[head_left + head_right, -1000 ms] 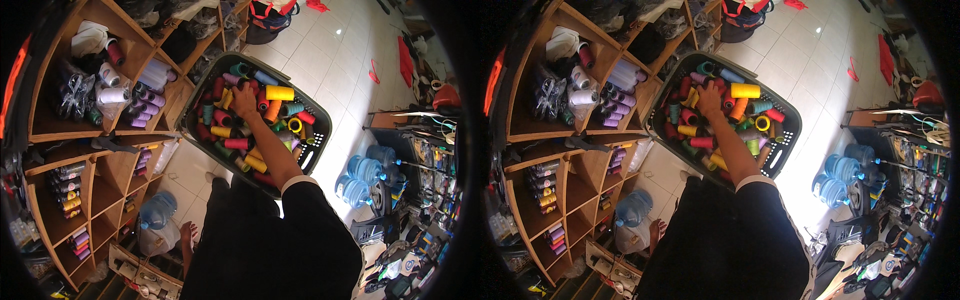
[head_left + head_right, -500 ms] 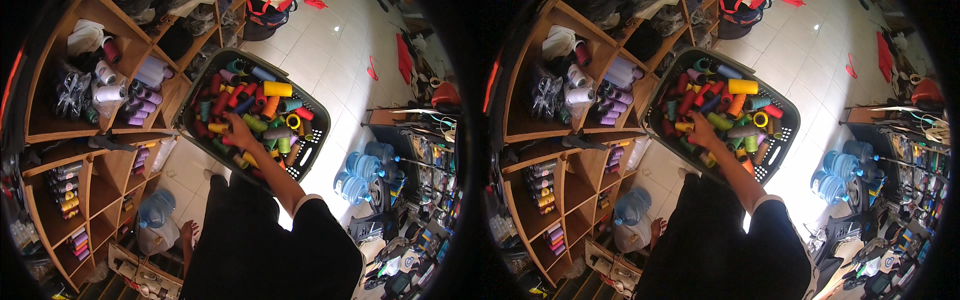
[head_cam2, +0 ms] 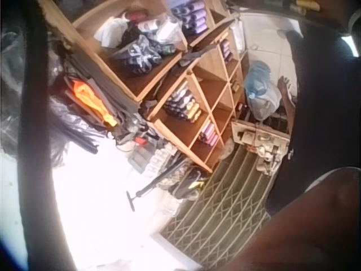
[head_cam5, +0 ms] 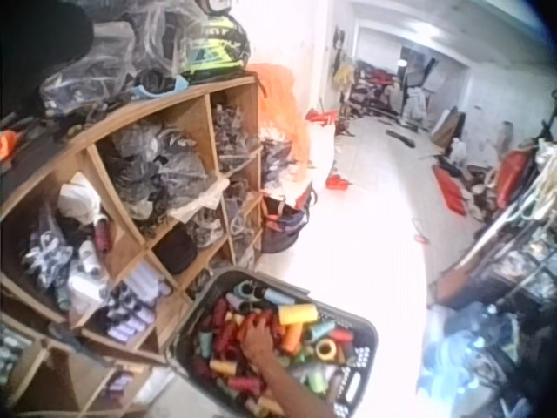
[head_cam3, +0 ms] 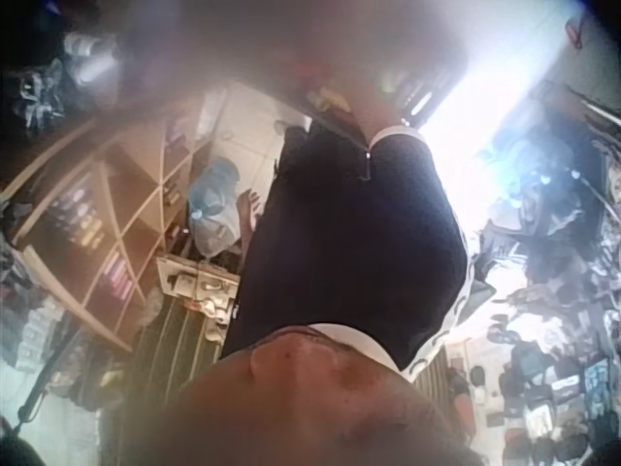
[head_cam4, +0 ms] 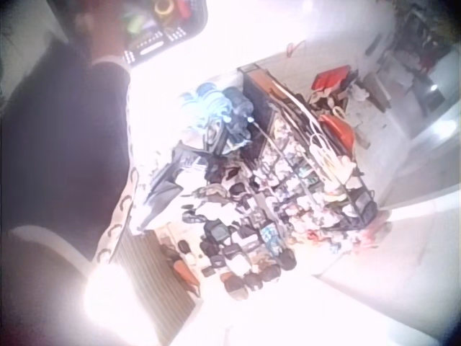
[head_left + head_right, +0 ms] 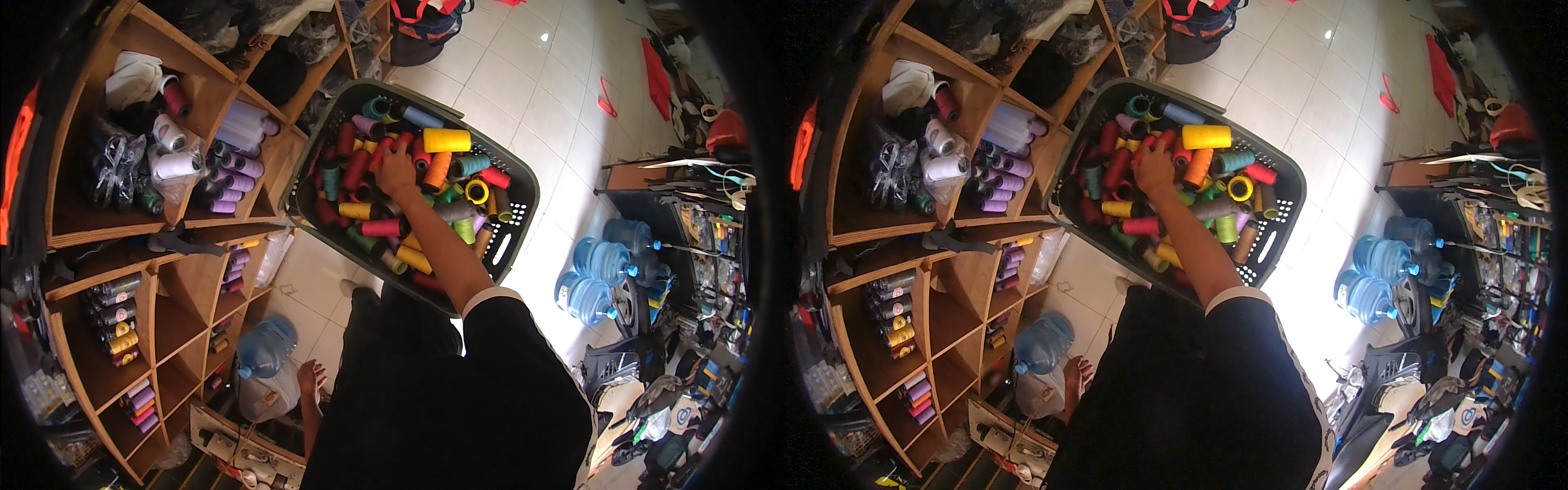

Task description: The person picks up thread spools from a black plastic basket on the floor, inspects them, and places them onto a wooden shelf. The person handles spools of various colors one at a time, moving them from the basket to the shelf.

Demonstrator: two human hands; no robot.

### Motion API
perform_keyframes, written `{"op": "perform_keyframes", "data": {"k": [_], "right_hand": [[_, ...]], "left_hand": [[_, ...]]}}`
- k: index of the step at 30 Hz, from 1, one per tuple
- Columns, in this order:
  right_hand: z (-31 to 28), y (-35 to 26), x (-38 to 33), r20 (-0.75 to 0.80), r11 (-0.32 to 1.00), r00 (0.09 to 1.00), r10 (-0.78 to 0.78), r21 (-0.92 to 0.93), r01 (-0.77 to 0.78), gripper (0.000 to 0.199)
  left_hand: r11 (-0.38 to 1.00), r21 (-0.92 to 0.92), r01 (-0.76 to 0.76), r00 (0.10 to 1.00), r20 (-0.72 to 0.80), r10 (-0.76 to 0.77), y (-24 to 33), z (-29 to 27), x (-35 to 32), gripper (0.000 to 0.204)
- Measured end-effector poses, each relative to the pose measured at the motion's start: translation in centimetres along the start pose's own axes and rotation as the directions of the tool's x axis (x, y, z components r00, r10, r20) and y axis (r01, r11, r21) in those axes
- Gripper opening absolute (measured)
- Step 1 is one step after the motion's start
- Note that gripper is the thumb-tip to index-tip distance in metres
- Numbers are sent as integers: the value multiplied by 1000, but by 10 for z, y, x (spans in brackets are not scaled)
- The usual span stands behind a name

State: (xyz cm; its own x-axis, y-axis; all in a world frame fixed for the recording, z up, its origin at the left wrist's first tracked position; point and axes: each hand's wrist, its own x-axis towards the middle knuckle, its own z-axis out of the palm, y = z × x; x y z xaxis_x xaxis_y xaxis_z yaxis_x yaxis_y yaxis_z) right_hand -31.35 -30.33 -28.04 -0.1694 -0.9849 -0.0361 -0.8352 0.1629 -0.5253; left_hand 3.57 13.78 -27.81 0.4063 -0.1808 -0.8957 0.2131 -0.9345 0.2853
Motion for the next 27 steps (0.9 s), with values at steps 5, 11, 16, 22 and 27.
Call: {"op": "perform_keyframes", "data": {"k": [5, 11, 16, 22, 27], "right_hand": [[-7, 4, -8, -72, 990, 993, 97, 110, -88, 39], [-7, 24, -54, 203, 383, 902, 381, 854, -354, 31], [-107, -37, -126, 457, -179, 882, 117, 883, -434, 23], [-159, -88, -169, 233, 149, 928, -291, 969, -197, 30], [-183, -112, -183, 53, 315, 955, -291, 948, 43, 35]], "left_hand": [[994, 31, -105, 994, -17, 105, 11, 5, -10, 33], [891, -22, -453, 890, 55, 453, 91, 32, -18, 34], [707, -93, -701, 676, 232, 700, 226, 103, -125, 37], [613, -696, -374, 500, 406, 765, 299, 174, -199, 49], [481, -824, -300, 607, 224, 762, 312, 185, -232, 25]]}}
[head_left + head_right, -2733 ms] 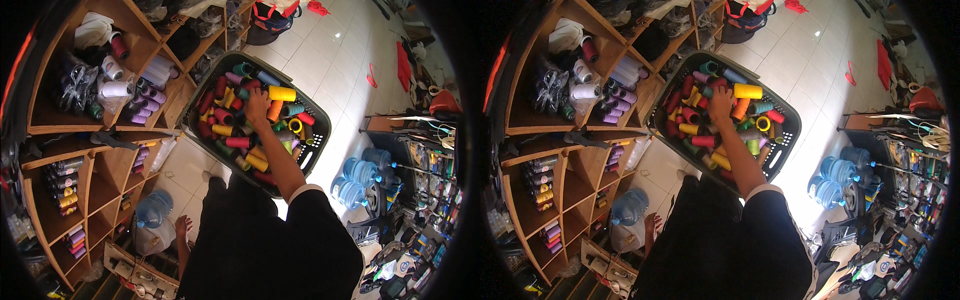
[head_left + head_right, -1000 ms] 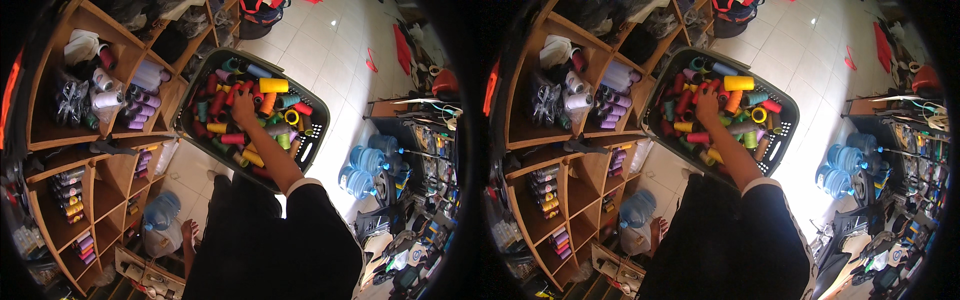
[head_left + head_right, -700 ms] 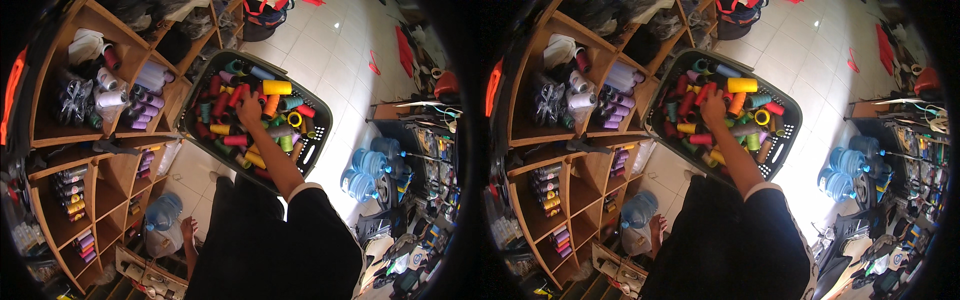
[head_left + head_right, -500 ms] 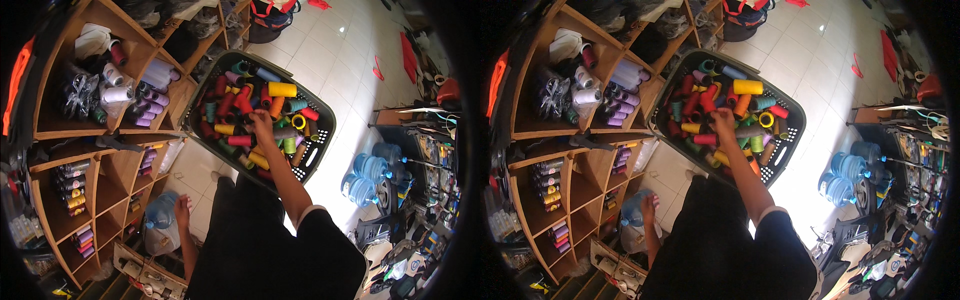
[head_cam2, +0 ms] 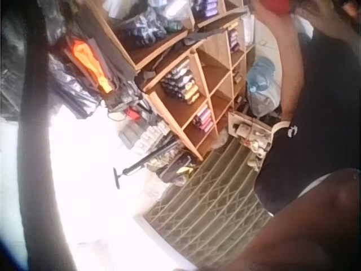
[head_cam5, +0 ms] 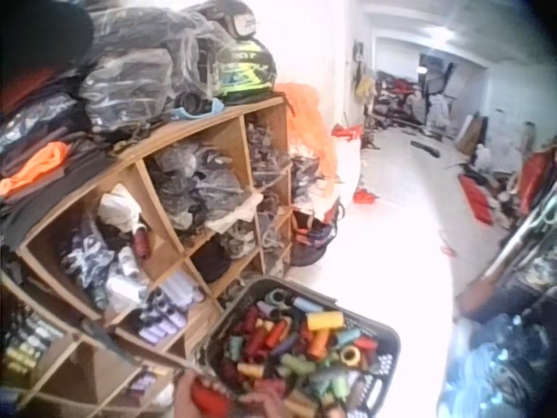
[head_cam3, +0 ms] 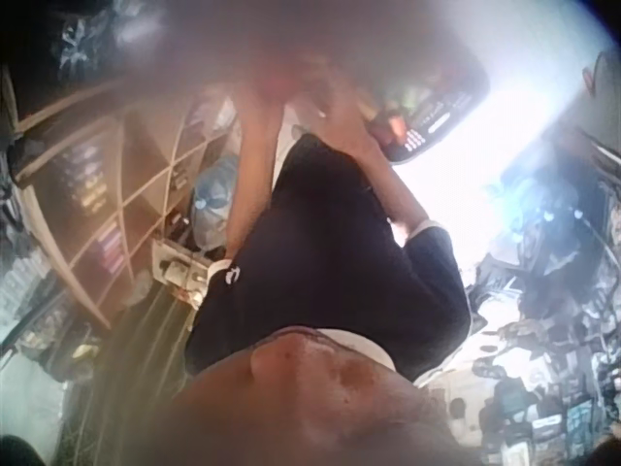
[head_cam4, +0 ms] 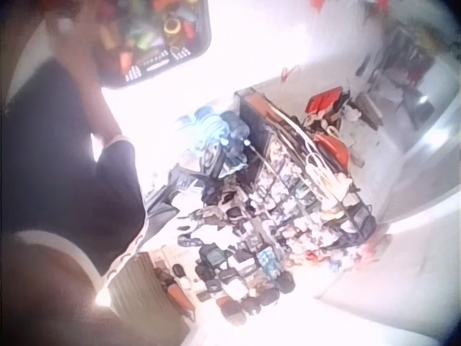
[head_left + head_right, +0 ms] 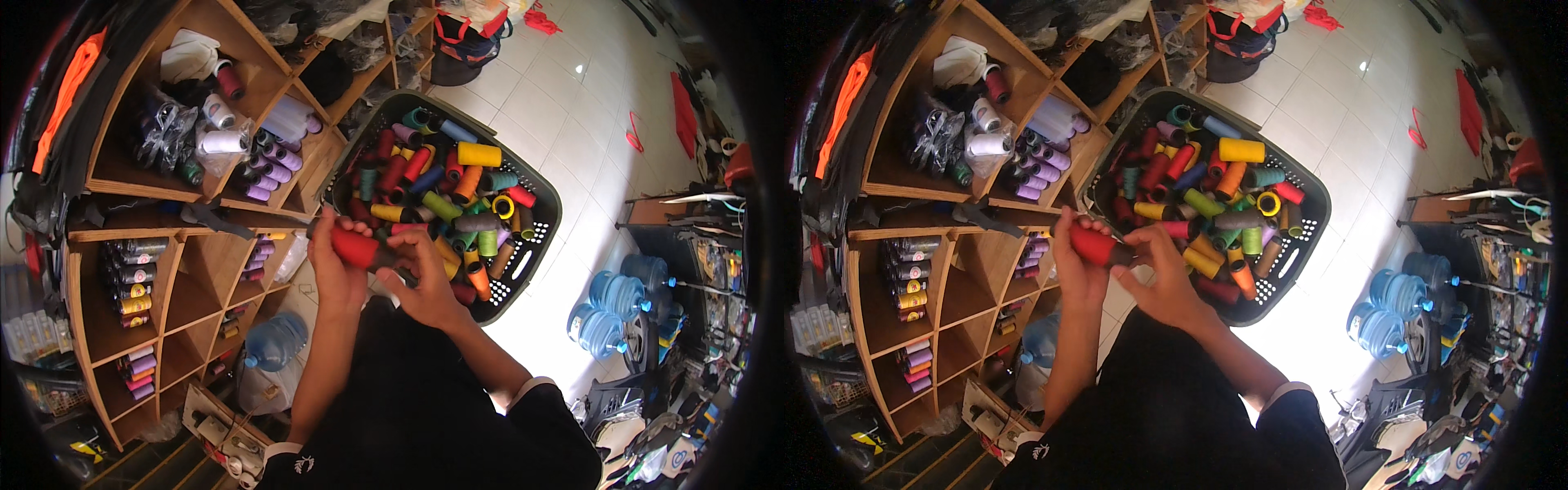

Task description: The person picks up thread spools from a black plastic basket on the floor, inspects them, and places them onto a wooden shelf. The person handles spools of various colors one at a time, moving them from the basket to the shelf.

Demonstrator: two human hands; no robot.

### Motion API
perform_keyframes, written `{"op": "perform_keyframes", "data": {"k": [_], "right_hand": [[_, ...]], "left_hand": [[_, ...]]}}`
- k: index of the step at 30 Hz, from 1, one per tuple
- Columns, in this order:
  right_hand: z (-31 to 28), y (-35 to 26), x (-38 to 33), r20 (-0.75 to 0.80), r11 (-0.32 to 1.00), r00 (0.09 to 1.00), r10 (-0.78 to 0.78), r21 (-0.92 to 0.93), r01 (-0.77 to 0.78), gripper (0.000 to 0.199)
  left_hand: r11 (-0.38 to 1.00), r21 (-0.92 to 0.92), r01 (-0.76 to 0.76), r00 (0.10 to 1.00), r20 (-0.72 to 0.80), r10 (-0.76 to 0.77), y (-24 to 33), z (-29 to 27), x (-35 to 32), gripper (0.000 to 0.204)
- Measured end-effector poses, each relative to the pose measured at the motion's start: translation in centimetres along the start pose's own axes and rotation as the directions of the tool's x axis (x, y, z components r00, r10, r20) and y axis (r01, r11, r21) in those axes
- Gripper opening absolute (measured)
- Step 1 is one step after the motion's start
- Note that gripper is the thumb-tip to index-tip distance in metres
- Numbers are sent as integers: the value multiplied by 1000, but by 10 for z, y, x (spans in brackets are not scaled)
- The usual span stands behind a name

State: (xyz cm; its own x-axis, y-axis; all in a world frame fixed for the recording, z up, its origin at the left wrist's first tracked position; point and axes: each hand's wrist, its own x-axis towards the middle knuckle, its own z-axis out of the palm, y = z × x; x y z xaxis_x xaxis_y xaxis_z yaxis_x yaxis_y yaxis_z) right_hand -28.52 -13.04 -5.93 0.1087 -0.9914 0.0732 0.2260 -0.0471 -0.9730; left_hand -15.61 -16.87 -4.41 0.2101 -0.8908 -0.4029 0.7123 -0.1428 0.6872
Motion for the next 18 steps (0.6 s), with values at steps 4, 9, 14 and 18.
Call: {"op": "perform_keyframes", "data": {"k": [4, 9, 14, 18], "right_hand": [[0, -22, -3, 77, 901, 969, -233, -358, 245, 38], [9, -9, -12, -68, 967, 977, -204, -170, 190, 36], [21, 1, -13, -115, 980, 993, 23, 201, 1, 28], [19, 6, -10, 41, 804, 943, 329, 512, -303, 19]], "left_hand": [[992, -128, 8, 1000, -24, -11, 8, 12, -10, 20], [992, -126, 13, 1000, -4, -13, 8, 16, -14, 18], [995, -93, -28, 999, 14, 30, 12, 13, -15, 15], [995, -103, -13, 998, 53, 18, 15, 4, -11, 9]]}}
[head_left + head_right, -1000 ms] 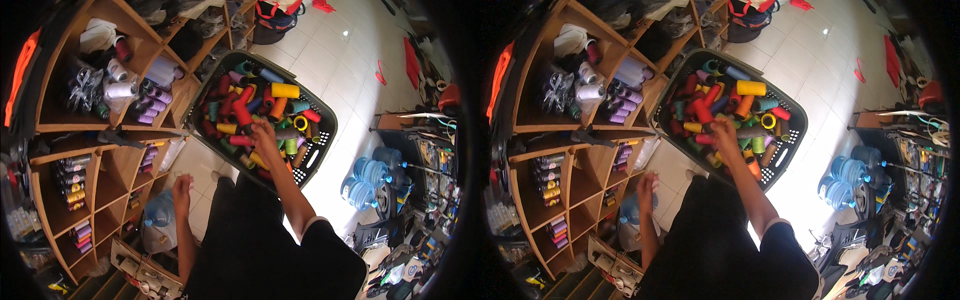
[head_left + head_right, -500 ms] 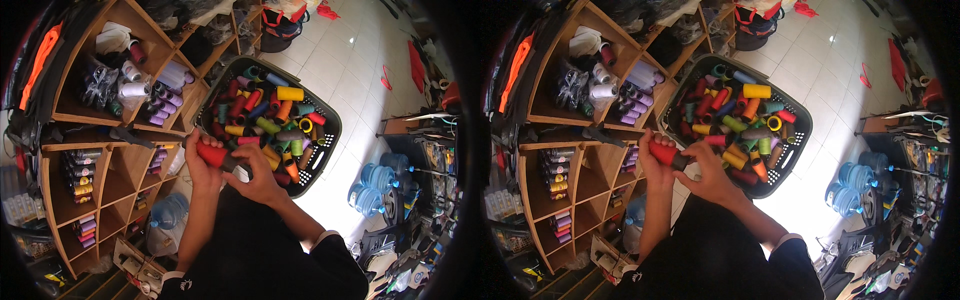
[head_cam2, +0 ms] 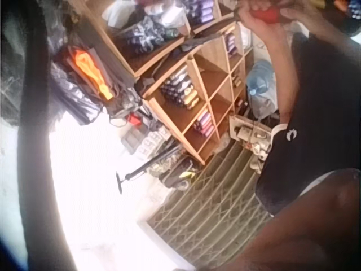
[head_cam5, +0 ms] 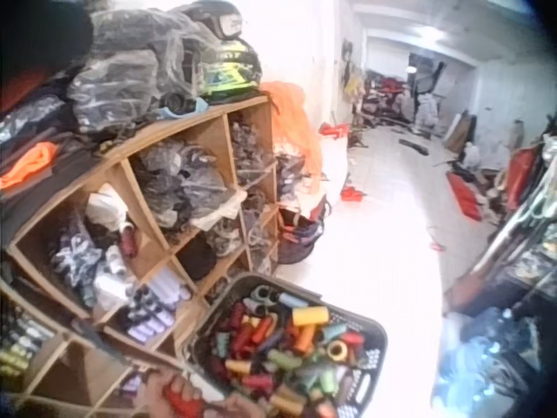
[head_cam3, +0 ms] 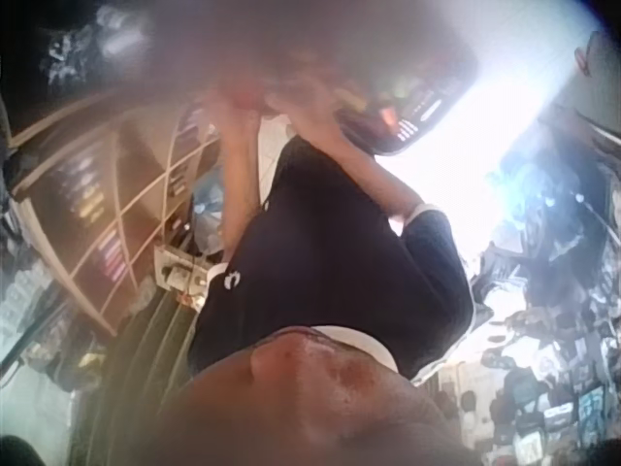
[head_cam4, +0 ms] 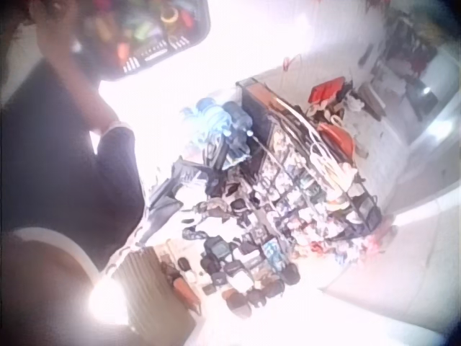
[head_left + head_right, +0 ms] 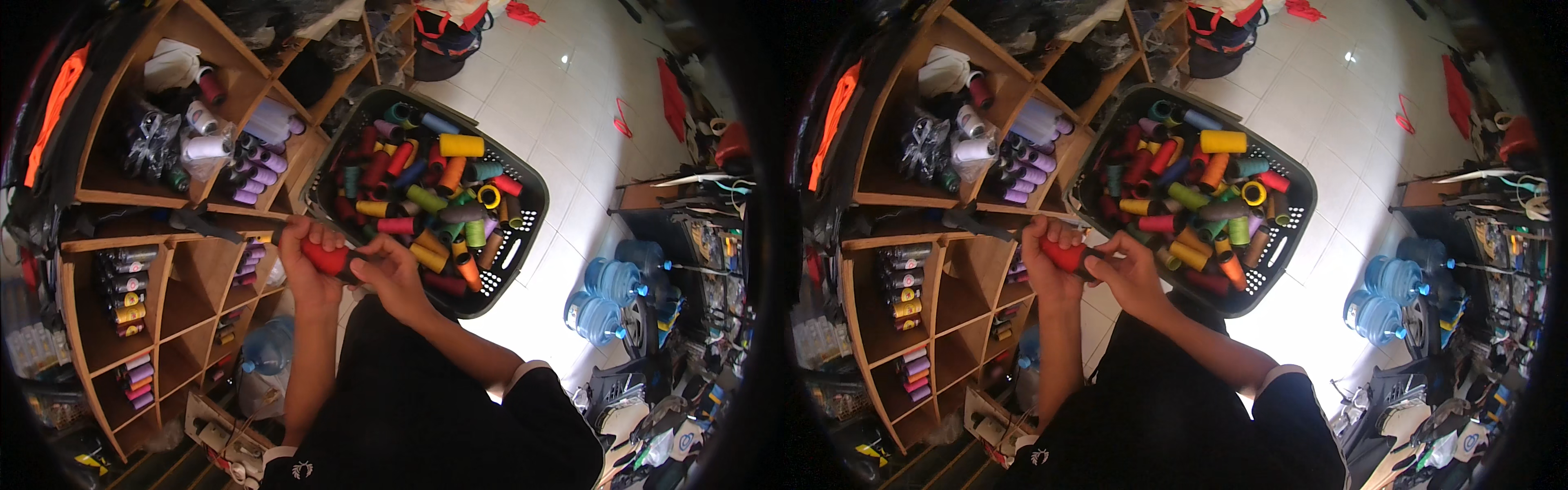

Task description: The person picks up thread spools from a black plastic basket on the floor, inspects them, and places them onto a wooden shelf. The person handles spools of various colors one at a time, moving them from the basket to the shelf.

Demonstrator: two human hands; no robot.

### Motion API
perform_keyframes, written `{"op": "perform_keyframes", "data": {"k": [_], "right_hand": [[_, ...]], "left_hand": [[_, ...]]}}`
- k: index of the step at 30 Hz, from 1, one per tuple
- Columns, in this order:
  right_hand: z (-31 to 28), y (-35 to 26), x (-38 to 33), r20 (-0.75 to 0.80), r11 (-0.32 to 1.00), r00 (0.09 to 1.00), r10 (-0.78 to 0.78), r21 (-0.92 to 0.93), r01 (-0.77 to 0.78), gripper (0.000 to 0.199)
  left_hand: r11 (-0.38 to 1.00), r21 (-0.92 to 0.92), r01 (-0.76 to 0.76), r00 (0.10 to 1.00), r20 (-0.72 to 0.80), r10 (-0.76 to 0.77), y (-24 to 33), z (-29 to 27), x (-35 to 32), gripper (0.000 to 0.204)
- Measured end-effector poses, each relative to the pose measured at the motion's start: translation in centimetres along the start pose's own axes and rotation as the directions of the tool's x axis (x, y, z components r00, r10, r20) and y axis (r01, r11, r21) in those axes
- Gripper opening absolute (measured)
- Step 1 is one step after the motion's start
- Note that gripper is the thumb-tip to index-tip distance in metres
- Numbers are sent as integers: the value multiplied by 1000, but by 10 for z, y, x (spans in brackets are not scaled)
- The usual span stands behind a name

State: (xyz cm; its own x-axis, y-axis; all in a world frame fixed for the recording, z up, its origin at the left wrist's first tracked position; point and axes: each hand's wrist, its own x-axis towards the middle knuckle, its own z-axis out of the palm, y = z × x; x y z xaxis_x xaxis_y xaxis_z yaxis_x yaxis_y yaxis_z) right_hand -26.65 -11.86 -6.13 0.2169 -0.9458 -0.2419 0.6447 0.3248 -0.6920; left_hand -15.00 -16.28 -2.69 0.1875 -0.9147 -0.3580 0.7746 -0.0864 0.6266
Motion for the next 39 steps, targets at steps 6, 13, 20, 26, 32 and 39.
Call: {"op": "perform_keyframes", "data": {"k": [6, 13, 20, 26, 32, 39], "right_hand": [[3, -5, 8, 77, 973, 996, 39, -231, -20, 25], [-16, 24, 18, 125, 940, 992, 19, -339, 25, 28], [-73, 65, 60, -113, 916, 914, 389, 156, -370, 22], [-142, 65, 110, -324, 917, 871, 368, 284, -282, 32], [-135, 45, 127, -434, 932, 825, 362, 163, -324, 38], [-158, 100, 112, -210, 710, 961, 179, -649, -274, 23]], "left_hand": [[997, 68, -21, 990, -141, 30, 3, -16, 7, 11], [991, 131, 7, 986, -165, 15, -11, -48, 22, 14], [945, 244, 217, 962, -216, -165, -27, -80, 31, 49], [865, 443, 234, 904, -428, -26, -31, -177, -2, 50], [551, 732, 401, 847, -525, 81, -39, -278, -50, 39], [353, 567, 744, 637, -762, -120, -78, -400, -112, 39]]}}
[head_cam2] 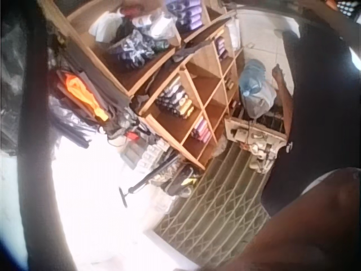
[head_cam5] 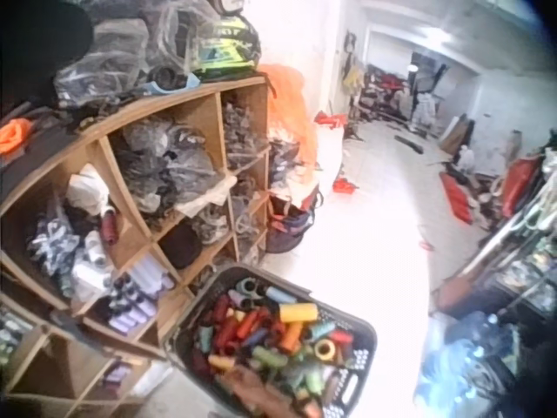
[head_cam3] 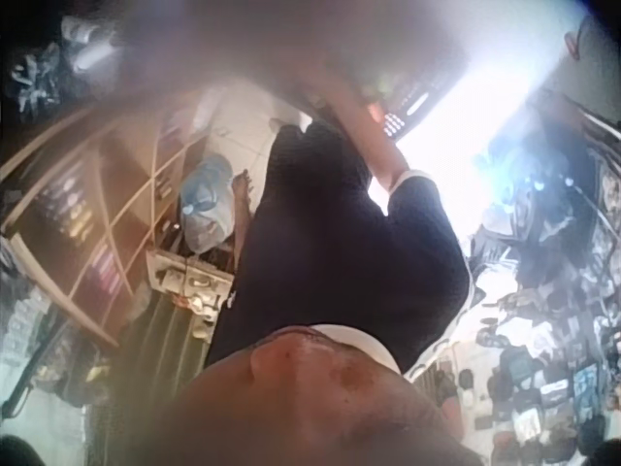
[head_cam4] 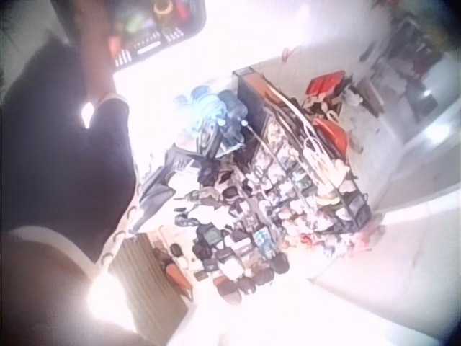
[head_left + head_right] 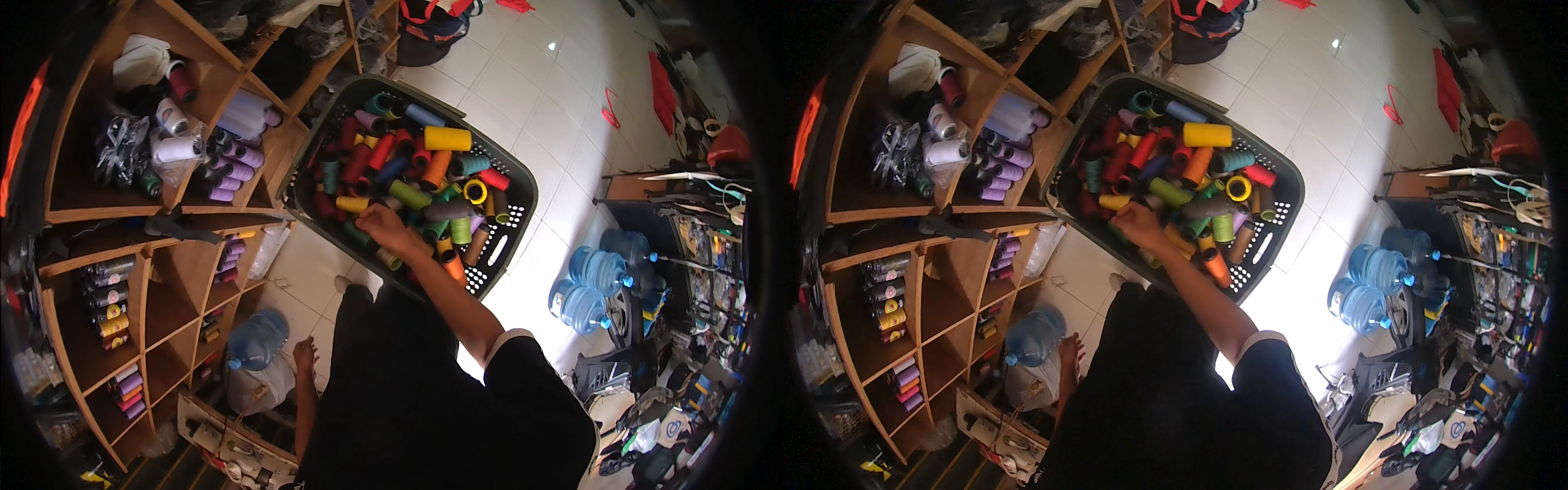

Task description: The person picks up thread spools from a black plastic basket on the floor, inspects them, and places them onto a wooden shelf. The person handles spools of various colors one at a time, moving them from the basket to the shelf.

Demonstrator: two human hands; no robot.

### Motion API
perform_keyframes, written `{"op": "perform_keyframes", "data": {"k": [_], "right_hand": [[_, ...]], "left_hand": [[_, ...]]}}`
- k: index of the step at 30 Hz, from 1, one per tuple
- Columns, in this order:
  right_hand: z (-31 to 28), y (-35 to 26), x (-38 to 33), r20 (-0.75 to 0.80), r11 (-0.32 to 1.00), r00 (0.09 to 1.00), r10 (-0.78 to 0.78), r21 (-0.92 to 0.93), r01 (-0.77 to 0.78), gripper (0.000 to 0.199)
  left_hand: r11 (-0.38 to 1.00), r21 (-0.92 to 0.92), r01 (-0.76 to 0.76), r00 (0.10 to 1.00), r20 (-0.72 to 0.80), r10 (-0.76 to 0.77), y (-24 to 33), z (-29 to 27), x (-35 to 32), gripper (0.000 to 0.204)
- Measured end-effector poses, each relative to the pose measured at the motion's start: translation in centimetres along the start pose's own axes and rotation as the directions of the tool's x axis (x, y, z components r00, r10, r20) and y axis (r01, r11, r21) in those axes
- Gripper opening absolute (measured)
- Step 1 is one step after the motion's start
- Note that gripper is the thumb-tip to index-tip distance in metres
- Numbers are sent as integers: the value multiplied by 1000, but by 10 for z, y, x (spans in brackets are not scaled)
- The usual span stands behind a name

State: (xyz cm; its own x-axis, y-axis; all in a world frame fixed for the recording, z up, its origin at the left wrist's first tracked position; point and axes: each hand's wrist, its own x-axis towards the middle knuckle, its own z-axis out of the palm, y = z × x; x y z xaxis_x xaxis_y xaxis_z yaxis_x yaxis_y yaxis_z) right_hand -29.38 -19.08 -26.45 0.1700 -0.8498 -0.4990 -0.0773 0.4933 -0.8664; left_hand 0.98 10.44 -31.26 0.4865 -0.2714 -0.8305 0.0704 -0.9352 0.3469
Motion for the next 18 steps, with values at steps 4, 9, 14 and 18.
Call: {"op": "perform_keyframes", "data": {"k": [4, 9, 14, 18], "right_hand": [[-3, -16, -16, -148, 964, 968, -204, -201, 173, 23], [-39, -28, 2, -391, 836, 819, -420, -518, 182, 24], [-80, -42, 16, -586, 630, 682, -437, -741, -232, 47], [-93, -37, 22, -607, 686, 770, -195, -645, -335, 65]], "left_hand": [[984, 75, 162, 960, 221, -175, -106, -36, 54, 38], [978, 44, 206, 957, 200, -210, -92, -37, 26, 32], [984, 18, 179, 974, 140, -180, -28, -21, -6, 26], [992, 19, 126, 982, 140, -128, 9, -10, -22, 28]]}}
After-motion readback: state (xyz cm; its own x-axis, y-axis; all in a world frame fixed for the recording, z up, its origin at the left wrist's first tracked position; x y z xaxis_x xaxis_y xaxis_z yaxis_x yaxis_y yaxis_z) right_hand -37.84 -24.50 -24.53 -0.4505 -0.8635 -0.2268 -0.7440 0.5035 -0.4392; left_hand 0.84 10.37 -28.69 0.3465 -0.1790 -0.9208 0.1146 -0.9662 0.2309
